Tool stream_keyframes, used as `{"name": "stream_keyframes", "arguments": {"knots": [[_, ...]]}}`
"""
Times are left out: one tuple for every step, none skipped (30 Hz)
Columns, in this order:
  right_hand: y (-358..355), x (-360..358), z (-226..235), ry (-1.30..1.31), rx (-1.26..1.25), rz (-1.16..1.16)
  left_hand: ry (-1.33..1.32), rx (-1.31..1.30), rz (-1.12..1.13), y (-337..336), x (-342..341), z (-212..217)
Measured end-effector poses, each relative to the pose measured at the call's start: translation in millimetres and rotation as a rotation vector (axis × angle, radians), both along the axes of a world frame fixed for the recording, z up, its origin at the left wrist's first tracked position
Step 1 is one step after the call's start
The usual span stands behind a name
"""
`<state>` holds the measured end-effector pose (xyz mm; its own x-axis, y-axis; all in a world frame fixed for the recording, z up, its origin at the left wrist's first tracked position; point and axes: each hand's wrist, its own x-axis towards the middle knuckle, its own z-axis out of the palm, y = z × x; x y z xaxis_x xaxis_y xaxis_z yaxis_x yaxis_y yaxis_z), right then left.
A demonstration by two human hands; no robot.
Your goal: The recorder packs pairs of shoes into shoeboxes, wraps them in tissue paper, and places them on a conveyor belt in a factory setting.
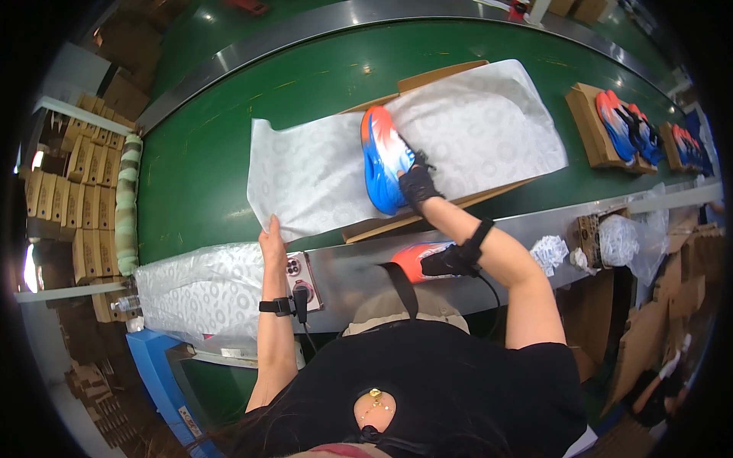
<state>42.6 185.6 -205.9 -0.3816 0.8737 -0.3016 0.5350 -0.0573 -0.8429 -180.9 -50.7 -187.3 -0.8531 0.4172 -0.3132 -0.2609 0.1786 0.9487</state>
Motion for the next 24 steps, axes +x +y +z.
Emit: {"name": "stream_keyframes", "arguments": {"knots": [[-0.8, -14.9, -17.4, -0.174, 0.057, 0.164, 0.115, 0.123, -0.017, -0.1, -3.4, -0.6], [-6.9, -25.9, -40.1, -0.075, 0.08, 0.164, 0.152, 0.118, -0.137, 11.5, 8.7, 23.6], [-15.2, -40.8, -56.7, -0.016, 0.001, 0.172, 0.156, 0.141, -0.235, 22.1, 19.2, 40.0], [-27.2, -60.7, -45.3, -0.108, -0.213, 0.225, 0.157, 0.158, -0.321, 29.1, 30.2, 50.3], [-35.4, -62.0, -41.7, -0.112, -0.219, 0.236, 0.165, 0.174, -0.439, 40.3, 46.0, 58.8], [-45.1, -60.1, -39.4, 0.004, -0.08, 0.325, 0.171, 0.193, -0.564, 54.5, 58.3, 62.2], [-55.3, -62.5, -39.8, 0.122, 0.049, 0.424, 0.745, 0.089, -0.728, 67.4, 57.8, 54.5], [-61.6, -56.7, -39.3, 0.24, 0.186, 0.496, 0.551, 0.074, -0.872, 81.5, 66.1, 59.3], [-64.4, -55.7, -24.7, 0.362, 0.327, 0.575, 0.543, 0.018, -0.906, 91.0, 66.1, 48.5], [-55.4, -43.9, -8.2, 0.266, 0.219, 0.803, 0.512, 0.002, -0.853, 99.4, 61.9, 26.5], [-51.1, -24.1, 58.3, -0.11, -0.223, 0.769, 0.478, -0.012, -0.795, 105.5, 57.8, 7.6], [-49.4, 8.9, 40.0, 0.143, 0.208, 0.626, 0.474, -0.003, -0.822, 116.4, 65.0, 9.2], [-46.4, 32.0, 43.2, 0.162, 0.415, 0.526, 0.864, -0.152, -0.837, 121.7, 67.2, 11.5], [-40.1, 58.2, 43.6, 0.18, 0.558, 0.492, 1.254, -0.303, -0.829, 126.9, 68.9, 11.8], [-41.9, 78.9, 54.4, 0.098, 0.534, 0.413, 1.251, -0.307, -0.828, 130.0, 67.1, 4.3], [-46.0, 100.0, 65.4, 0.054, 0.603, 0.393, 1.128, -0.535, -1.184, 132.6, 64.4, -9.4], [-52.1, 120.9, 69.7, 0.022, 0.579, 0.408, 0.966, -0.757, -1.541, 135.7, 64.6, -24.4], [-55.6, 140.2, 66.6, 0.003, 0.698, 0.51, 1.127, -0.788, -1.539, 132.7, 61.4, -33.5], [-63.8, 160.7, 61.2, -0.055, 0.711, 0.58, 1.133, -0.78, -1.55, 138.2, 65.5, -29.3], [-72.3, 169.4, 74.0, -0.233, 0.671, 0.717, 1.063, -0.786, -1.389, 142.5, 70.7, -19.4], [-76.7, 175.3, 86.7, -0.408, 0.625, 0.852, 0.989, -0.79, -1.225, 144.8, 74.8, -12.1], [-77.0, 176.6, 82.5, -0.409, 0.625, 0.847, 0.993, -0.789, -1.229, 141.7, 76.0, -9.1], [-76.8, 176.3, 76.3, -0.433, 0.737, 0.856, 0.838, -0.652, -1.21, 133.9, 76.3, -3.6], [-74.0, 177.2, 69.0, -0.463, 0.846, 0.862, 0.681, -0.513, -1.189, 128.7, 82.3, 7.9]]}}
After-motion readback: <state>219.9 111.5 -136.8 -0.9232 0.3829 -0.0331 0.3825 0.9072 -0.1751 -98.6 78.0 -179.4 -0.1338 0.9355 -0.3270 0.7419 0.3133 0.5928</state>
